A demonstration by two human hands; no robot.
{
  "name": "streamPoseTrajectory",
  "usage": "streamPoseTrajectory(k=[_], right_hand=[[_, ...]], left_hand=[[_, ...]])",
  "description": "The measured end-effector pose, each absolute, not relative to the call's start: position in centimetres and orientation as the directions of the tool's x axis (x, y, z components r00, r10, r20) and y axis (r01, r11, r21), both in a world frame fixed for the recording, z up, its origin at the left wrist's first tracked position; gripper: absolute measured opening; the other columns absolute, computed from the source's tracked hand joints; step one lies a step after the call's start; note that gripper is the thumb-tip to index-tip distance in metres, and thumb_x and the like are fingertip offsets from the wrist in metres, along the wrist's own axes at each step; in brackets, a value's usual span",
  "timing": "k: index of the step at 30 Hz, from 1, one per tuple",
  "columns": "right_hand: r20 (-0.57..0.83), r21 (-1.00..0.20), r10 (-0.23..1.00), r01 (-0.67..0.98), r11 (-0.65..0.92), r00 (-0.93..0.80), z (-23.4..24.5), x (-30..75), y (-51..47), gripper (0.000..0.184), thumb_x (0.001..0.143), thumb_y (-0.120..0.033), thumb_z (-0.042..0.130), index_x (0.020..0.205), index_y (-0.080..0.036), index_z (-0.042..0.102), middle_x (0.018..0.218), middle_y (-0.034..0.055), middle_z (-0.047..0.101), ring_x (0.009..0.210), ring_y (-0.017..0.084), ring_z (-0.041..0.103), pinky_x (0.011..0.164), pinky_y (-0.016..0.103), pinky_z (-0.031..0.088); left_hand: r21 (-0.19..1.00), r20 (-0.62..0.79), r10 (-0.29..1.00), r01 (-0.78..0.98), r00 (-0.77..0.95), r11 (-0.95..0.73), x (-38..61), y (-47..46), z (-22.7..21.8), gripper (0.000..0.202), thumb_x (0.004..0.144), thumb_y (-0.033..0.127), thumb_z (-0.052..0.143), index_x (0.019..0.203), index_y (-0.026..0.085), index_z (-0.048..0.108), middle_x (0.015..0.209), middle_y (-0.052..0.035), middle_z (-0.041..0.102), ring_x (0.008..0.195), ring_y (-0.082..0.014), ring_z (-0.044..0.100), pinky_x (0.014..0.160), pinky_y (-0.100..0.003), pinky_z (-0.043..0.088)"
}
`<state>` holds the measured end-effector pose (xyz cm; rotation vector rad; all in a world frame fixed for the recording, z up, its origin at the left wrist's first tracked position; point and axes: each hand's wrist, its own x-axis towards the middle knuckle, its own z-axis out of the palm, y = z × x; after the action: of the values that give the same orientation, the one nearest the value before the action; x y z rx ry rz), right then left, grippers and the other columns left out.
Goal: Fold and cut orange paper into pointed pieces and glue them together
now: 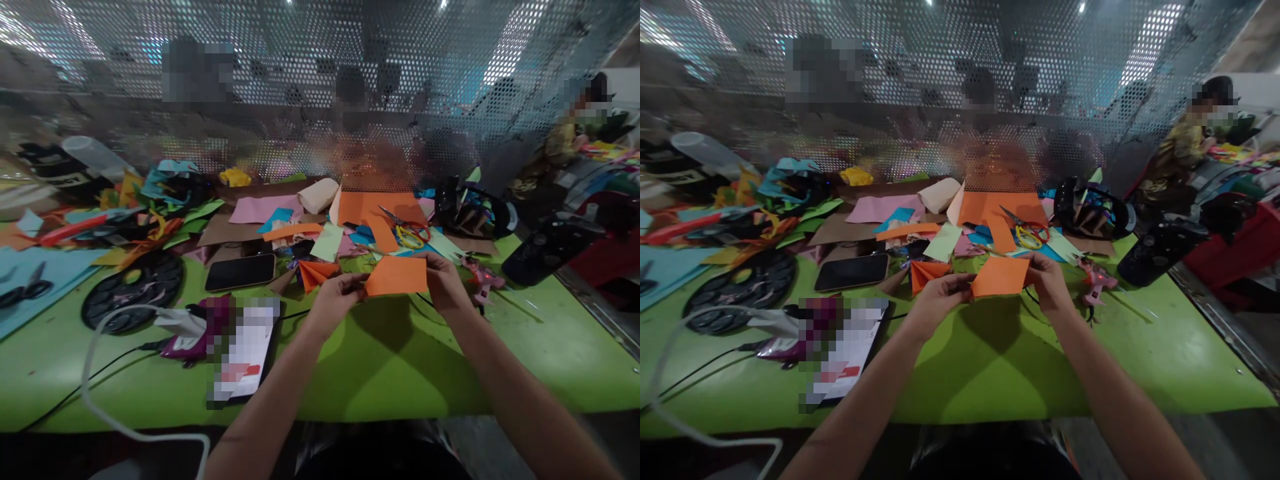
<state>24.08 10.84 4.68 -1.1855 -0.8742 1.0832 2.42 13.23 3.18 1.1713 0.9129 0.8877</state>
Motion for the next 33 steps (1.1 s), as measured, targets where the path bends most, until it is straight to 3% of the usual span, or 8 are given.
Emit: streamPoseTrajectory(k=[3, 6, 9, 12, 14, 19, 25, 33], right_hand=[[-0.028, -0.976, 0.959, -0.215, 0.034, 0.282, 4.4, 24.1, 10.9, 0.019, 0.052, -0.026, 0.077, 0.069, -0.02, 0.069, 0.058, -0.0026, 0.065, 0.047, 0.012, 0.051, 0.048, 0.025, 0.039], [-0.02, -0.983, 0.95, -0.181, 0.038, 0.311, 4.3, 24.4, 11.1, 0.02, 0.055, -0.028, 0.077, 0.073, -0.02, 0.071, 0.065, -0.0009, 0.069, 0.053, 0.014, 0.057, 0.056, 0.028, 0.046], [0.121, -0.989, 0.936, -0.045, 0.144, 0.329, 4.8, 25.1, 11.0, 0.027, 0.068, -0.034, 0.073, 0.092, -0.022, 0.075, 0.091, 0.0037, 0.077, 0.085, 0.021, 0.068, 0.08, 0.034, 0.051], [0.281, -0.956, 0.93, 0.154, 0.249, 0.237, 5.8, 25.4, 10.5, 0.034, 0.081, -0.041, 0.067, 0.111, -0.025, 0.073, 0.118, 0.0055, 0.072, 0.117, 0.026, 0.061, 0.102, 0.04, 0.043], [0.328, -0.907, 0.937, 0.317, 0.276, 0.123, 6.4, 25.2, 10.2, 0.037, 0.082, -0.045, 0.068, 0.114, -0.027, 0.072, 0.124, 0.006, 0.07, 0.122, 0.028, 0.058, 0.105, 0.043, 0.04], [0.336, -0.778, 0.94, 0.543, 0.315, -0.063, 6.2, 24.1, 10.3, 0.031, 0.074, -0.042, 0.079, 0.101, -0.027, 0.076, 0.106, 0.0065, 0.075, 0.103, 0.028, 0.066, 0.094, 0.041, 0.046], [0.255, -0.836, 0.967, 0.497, 0.233, -0.024, 5.5, 24.2, 10.6, 0.016, 0.073, -0.036, 0.078, 0.074, -0.021, 0.075, 0.073, 0.0029, 0.072, 0.071, 0.02, 0.064, 0.067, 0.031, 0.046], [0.233, -0.908, 0.972, 0.364, 0.206, 0.029, 6.3, 23.7, 10.2, 0.019, 0.069, -0.037, 0.08, 0.066, -0.02, 0.073, 0.066, 0.0023, 0.069, 0.065, 0.018, 0.059, 0.062, 0.03, 0.044]], left_hand=[[0.995, -0.064, 0.931, -0.047, 0.359, 0.086, 2.3, 13.2, 3.2, 0.039, 0.067, 0.012, 0.066, 0.105, 0.012, 0.074, 0.078, -0.0034, 0.073, 0.071, -0.0135, 0.064, 0.074, -0.027, 0.052], [0.997, 0.005, 0.944, 0.076, 0.331, -0.032, 1.9, 13.1, 3.2, 0.039, 0.073, 0.011, 0.06, 0.11, 0.013, 0.073, 0.085, -0.0048, 0.075, 0.077, -0.0159, 0.067, 0.076, -0.028, 0.053], [0.944, 0.117, 0.954, 0.269, 0.275, -0.193, 1.6, 13.0, 3.4, 0.038, 0.08, 0.012, 0.057, 0.115, 0.017, 0.072, 0.093, -0.005, 0.076, 0.085, -0.0187, 0.069, 0.081, -0.03, 0.053], [0.846, 0.216, 0.934, 0.422, 0.285, -0.324, 1.5, 12.7, 3.5, 0.04, 0.084, 0.009, 0.054, 0.119, 0.02, 0.07, 0.1, -0.005, 0.076, 0.09, -0.0199, 0.07, 0.084, -0.031, 0.053], [0.781, 0.262, 0.908, 0.482, 0.326, -0.398, 1.6, 12.4, 3.6, 0.044, 0.084, 0.006, 0.052, 0.122, 0.02, 0.068, 0.102, -0.0052, 0.076, 0.091, -0.0201, 0.07, 0.085, -0.031, 0.053], [0.647, 0.359, 0.832, 0.53, 0.424, -0.549, 2.0, 12.0, 3.4, 0.045, 0.088, 0.006, 0.051, 0.128, 0.022, 0.063, 0.112, -0.0064, 0.074, 0.096, -0.0206, 0.07, 0.087, -0.033, 0.054], [0.634, 0.352, 0.811, 0.519, 0.467, -0.574, 1.9, 11.9, 3.5, 0.045, 0.089, 0.007, 0.053, 0.13, 0.025, 0.061, 0.113, -0.0049, 0.074, 0.097, -0.0197, 0.07, 0.086, -0.032, 0.054], [0.741, 0.336, 0.824, 0.413, 0.456, -0.53, 1.6, 12.1, 4.0, 0.042, 0.09, 0.011, 0.052, 0.127, 0.025, 0.063, 0.107, -0.0039, 0.075, 0.095, -0.019, 0.07, 0.086, -0.031, 0.054]])
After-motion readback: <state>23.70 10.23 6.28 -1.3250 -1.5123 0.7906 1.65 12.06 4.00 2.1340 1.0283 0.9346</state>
